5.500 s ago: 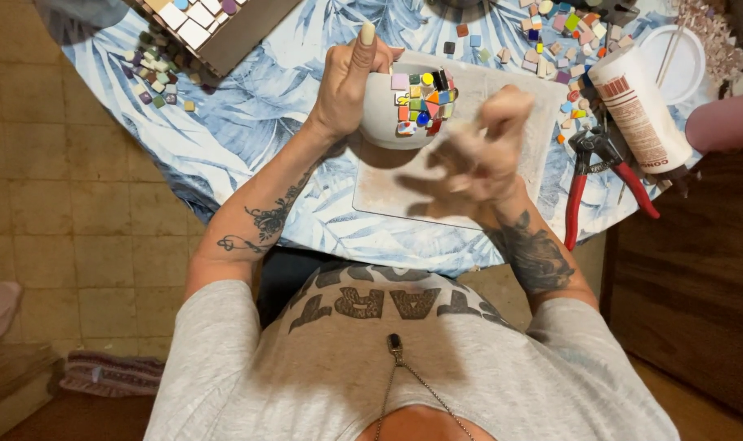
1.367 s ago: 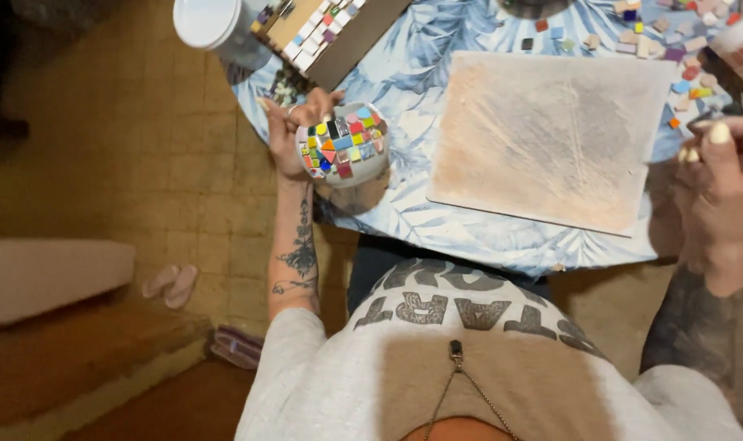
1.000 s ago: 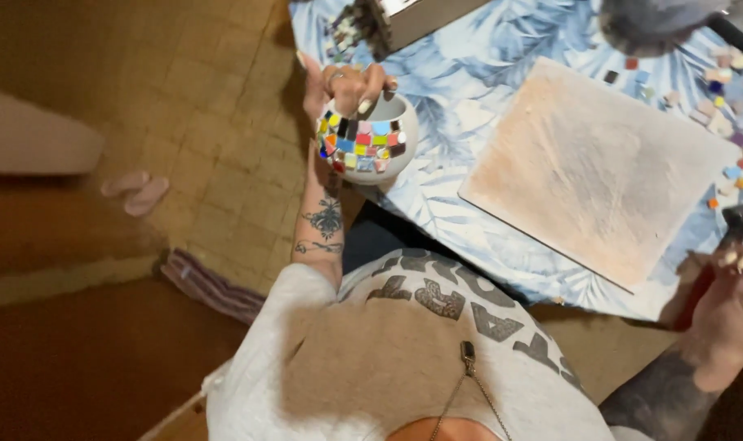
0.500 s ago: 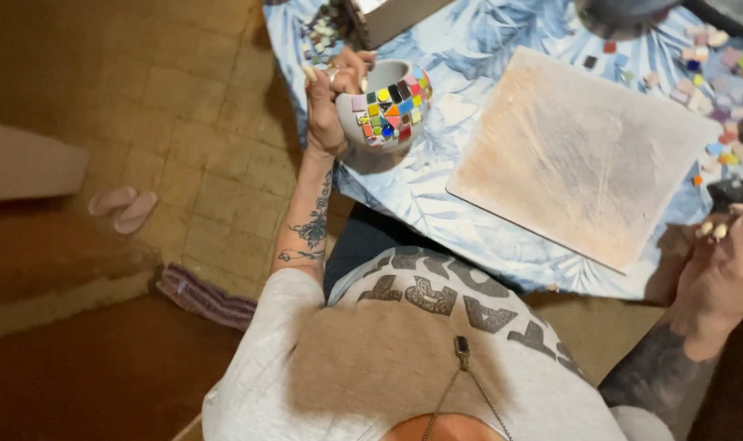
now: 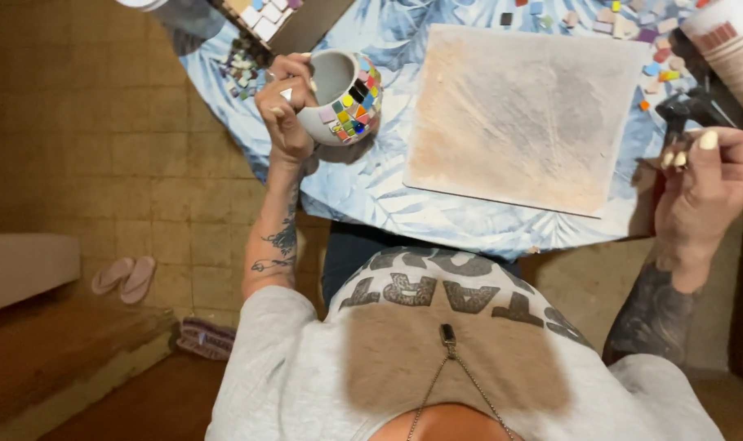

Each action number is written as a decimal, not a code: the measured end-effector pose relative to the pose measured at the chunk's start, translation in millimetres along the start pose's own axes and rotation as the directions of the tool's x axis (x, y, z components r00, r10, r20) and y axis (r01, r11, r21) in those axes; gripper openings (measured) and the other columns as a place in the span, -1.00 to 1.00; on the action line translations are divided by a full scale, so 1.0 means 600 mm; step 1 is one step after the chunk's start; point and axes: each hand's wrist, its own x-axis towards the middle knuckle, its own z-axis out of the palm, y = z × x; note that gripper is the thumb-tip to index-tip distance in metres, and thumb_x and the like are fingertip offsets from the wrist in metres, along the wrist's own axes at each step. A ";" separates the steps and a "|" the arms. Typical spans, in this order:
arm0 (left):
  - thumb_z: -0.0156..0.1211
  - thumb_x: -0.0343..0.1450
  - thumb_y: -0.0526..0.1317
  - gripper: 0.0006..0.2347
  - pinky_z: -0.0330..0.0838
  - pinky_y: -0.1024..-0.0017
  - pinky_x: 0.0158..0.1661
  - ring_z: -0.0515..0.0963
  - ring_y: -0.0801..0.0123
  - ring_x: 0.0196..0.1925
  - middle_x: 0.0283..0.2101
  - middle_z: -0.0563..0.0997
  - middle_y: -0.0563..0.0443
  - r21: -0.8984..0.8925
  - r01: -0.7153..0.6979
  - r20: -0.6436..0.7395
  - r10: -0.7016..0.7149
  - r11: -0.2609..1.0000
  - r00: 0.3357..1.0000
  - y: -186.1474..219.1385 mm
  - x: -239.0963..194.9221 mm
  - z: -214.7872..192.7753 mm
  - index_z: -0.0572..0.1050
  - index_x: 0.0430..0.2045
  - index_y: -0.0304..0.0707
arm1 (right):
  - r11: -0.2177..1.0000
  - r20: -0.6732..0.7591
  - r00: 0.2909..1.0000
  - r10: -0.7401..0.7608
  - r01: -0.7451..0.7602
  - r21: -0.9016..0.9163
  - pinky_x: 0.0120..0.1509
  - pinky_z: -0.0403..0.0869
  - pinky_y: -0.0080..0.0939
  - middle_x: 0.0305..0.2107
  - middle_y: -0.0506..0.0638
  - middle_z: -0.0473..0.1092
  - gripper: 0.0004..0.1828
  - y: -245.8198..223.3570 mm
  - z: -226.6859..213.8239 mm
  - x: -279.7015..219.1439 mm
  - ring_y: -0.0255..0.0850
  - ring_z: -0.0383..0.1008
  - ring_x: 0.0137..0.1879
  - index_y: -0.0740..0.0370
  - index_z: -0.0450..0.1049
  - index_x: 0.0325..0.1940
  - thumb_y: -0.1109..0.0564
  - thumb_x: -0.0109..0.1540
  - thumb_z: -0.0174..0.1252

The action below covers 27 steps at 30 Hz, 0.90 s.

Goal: Decorating a ceramic cup and a board with small mosaic tiles using glue and tile nippers.

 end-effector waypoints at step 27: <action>-0.54 0.40 -0.03 -0.52 0.04 0.25 -0.23 0.32 0.10 -0.39 -0.82 0.16 -0.03 0.489 -0.385 0.357 0.223 0.783 0.907 -0.040 -0.034 -0.022 0.04 -0.98 -0.29 | 0.090 0.261 0.897 -0.356 0.311 -0.946 -0.41 0.26 -0.14 -0.43 0.07 0.22 -0.76 -0.027 -0.025 0.026 -0.07 0.26 -0.37 0.29 0.27 -0.33 0.26 0.03 0.20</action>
